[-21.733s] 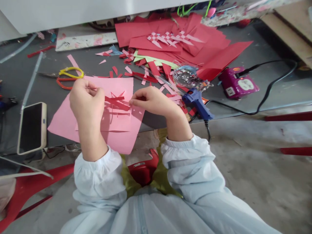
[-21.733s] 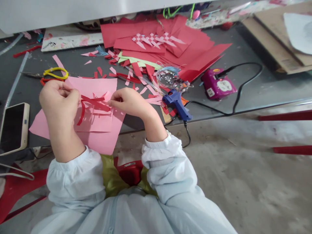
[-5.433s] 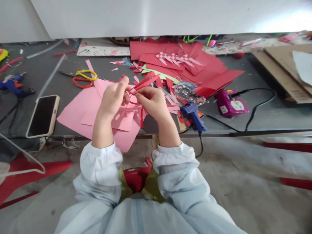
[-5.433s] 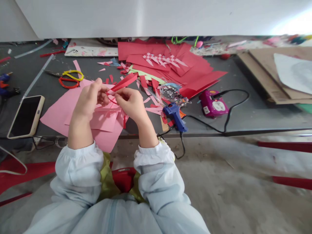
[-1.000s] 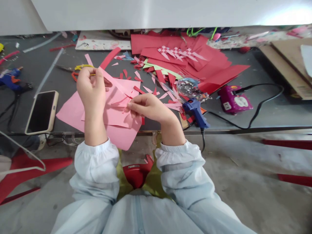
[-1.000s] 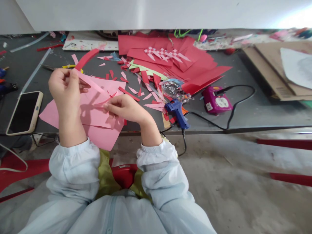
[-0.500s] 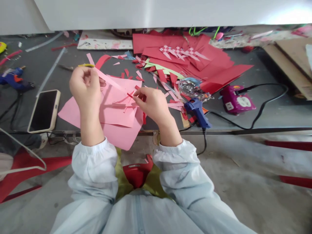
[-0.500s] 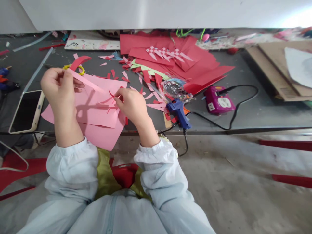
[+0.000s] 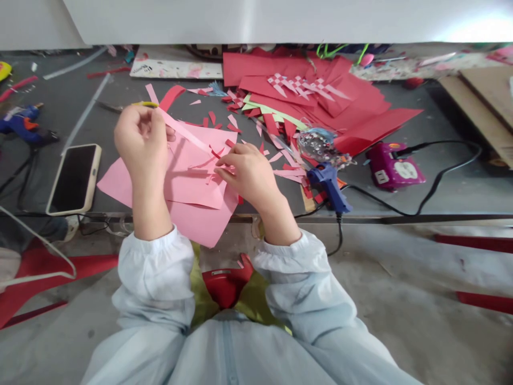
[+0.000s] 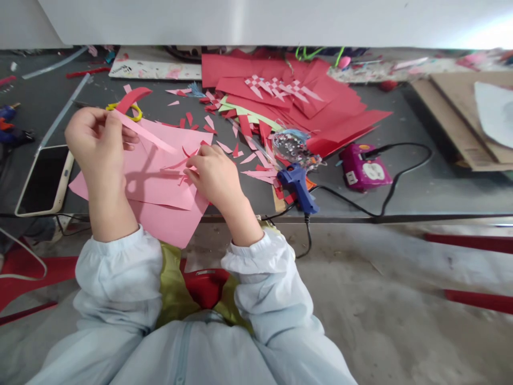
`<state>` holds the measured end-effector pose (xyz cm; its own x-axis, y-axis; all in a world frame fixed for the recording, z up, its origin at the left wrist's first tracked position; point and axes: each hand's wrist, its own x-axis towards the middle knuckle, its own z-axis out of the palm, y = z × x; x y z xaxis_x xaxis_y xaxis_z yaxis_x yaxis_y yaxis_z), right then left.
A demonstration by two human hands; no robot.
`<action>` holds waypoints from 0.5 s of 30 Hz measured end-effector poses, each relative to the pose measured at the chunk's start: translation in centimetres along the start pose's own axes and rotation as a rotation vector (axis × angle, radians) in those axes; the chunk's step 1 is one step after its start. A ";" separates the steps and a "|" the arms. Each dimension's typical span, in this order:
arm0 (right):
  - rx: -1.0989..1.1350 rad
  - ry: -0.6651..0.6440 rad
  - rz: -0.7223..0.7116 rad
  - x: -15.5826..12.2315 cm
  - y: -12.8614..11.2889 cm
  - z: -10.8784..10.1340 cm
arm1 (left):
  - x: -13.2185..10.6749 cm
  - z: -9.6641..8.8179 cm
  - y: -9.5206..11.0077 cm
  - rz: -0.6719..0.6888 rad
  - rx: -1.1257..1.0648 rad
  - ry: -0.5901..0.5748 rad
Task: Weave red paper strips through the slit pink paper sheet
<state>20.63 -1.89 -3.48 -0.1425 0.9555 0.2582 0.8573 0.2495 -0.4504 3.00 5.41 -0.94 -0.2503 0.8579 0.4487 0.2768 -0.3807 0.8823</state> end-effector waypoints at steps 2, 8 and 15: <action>-0.025 -0.008 -0.004 0.1 -0.7 0.5 | -0.1 0.1 0.0 0.005 -0.007 0.003; -0.103 -0.083 0.011 0.4 -1.3 1.7 | -0.1 0.4 -0.2 0.055 0.010 0.011; -0.075 -0.134 -0.001 0.5 -1.1 1.4 | -0.1 0.6 -0.4 0.099 0.005 0.045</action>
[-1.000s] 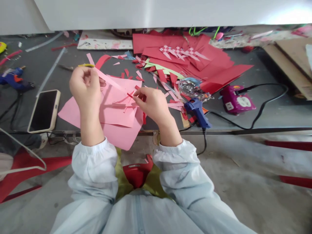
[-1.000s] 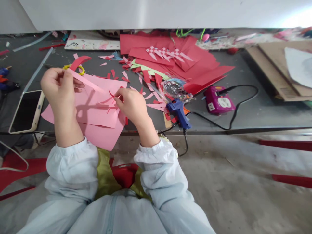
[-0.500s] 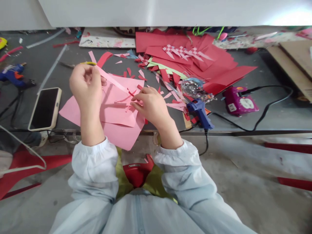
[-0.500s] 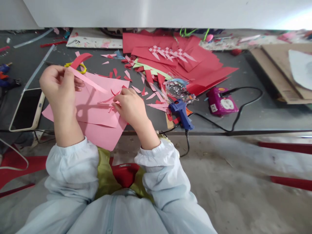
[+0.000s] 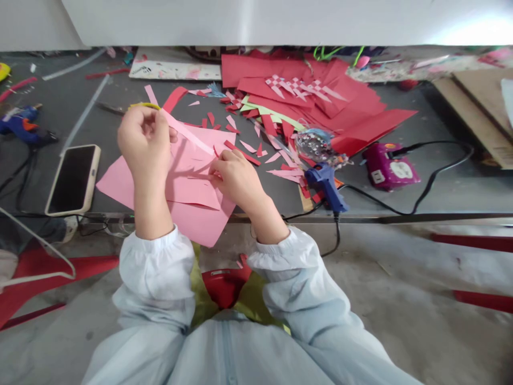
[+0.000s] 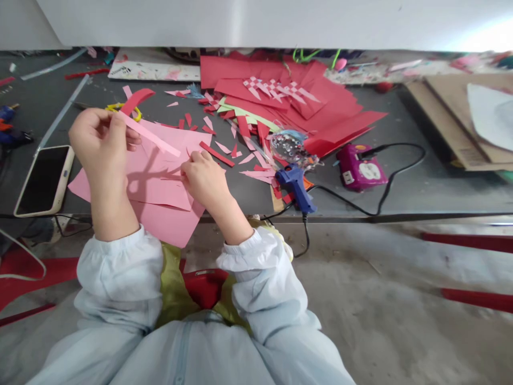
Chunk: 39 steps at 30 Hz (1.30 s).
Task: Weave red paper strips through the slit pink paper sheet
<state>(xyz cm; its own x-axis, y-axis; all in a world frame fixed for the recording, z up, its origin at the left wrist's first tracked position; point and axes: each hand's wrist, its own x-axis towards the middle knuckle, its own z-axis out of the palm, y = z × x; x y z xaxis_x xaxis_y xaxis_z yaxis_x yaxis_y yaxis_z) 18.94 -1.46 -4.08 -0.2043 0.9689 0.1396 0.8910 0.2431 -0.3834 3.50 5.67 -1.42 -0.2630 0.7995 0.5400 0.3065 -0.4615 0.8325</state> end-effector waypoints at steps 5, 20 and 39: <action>0.015 0.014 0.007 -0.1 0.0 -0.1 | 0.1 0.2 -0.2 0.026 -0.041 0.010; -0.002 -0.018 -0.014 0.0 0.0 0.5 | 0.0 0.0 0.0 0.010 0.027 -0.018; 0.000 0.084 -0.123 0.3 -1.7 3.2 | -0.1 0.2 -0.7 0.092 0.001 -0.001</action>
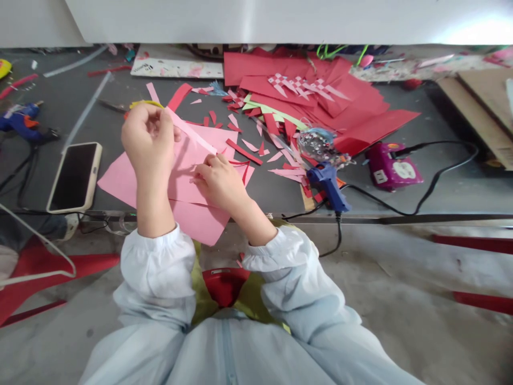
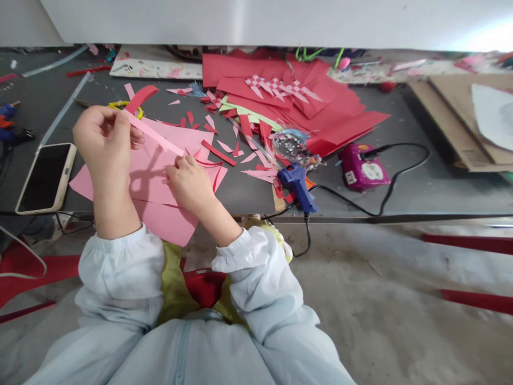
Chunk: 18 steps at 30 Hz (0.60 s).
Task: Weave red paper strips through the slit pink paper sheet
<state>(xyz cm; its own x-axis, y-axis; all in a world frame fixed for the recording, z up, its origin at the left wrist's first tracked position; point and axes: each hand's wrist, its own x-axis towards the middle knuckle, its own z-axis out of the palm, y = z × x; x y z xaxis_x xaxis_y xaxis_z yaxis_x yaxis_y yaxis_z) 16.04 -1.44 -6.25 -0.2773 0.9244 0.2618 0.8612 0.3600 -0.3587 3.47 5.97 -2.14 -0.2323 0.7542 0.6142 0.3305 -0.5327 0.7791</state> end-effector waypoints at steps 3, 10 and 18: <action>0.035 0.003 -0.007 0.0 0.2 0.0 | 0.0 0.0 -0.1 0.005 0.006 -0.005; 0.304 0.189 -0.104 -0.2 0.8 -2.7 | 0.4 0.0 1.4 -0.120 -0.020 0.108; 0.728 0.543 0.021 -0.5 3.4 -4.3 | 0.6 -0.6 2.3 -0.242 -0.137 0.093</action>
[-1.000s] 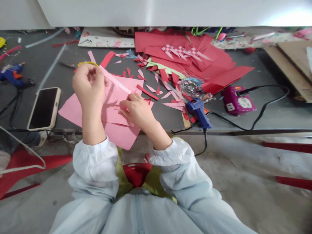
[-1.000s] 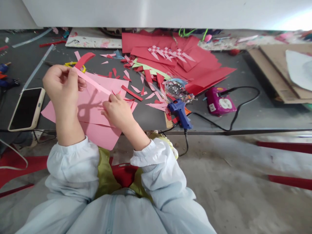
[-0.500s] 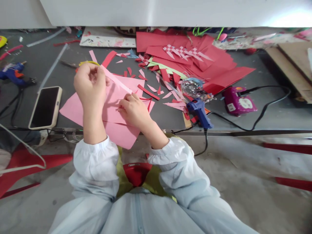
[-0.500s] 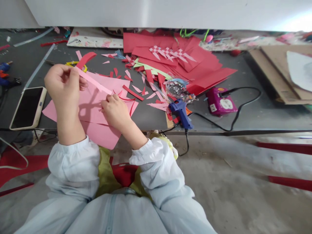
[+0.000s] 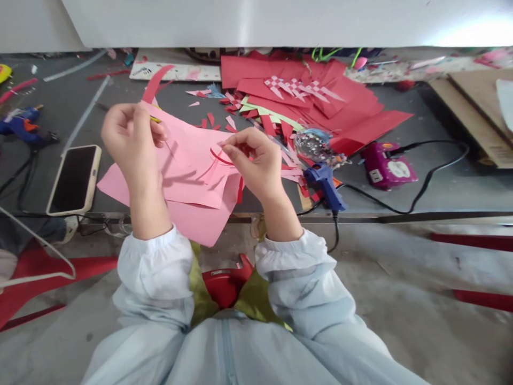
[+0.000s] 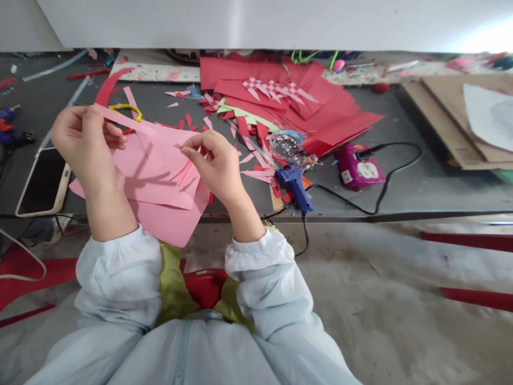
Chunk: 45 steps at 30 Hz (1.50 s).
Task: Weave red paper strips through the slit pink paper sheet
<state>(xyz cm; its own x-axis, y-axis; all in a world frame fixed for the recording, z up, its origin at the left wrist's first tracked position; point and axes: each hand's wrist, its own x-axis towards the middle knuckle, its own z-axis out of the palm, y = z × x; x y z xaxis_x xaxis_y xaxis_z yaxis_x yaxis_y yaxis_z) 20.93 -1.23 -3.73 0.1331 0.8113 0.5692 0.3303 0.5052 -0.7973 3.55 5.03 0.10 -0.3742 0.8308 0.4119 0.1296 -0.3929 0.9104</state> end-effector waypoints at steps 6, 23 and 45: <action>0.223 0.149 0.147 0.6 1.2 -1.2 | -0.1 -0.1 -1.3 0.080 0.029 -0.222; 0.243 0.281 0.174 1.2 2.7 -2.6 | -1.1 -0.4 -0.7 0.154 0.102 -0.537; 0.253 0.395 0.147 1.4 3.9 -4.8 | -1.4 -0.4 -0.4 0.238 0.126 -0.629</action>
<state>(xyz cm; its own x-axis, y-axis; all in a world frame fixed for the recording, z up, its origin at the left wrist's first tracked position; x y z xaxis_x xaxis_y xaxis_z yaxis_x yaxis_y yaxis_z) 26.87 0.45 -5.07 0.5215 0.7307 0.4406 0.0509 0.4888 -0.8709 3.63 3.81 -0.85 0.2774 0.8132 0.5116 0.2624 -0.5764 0.7739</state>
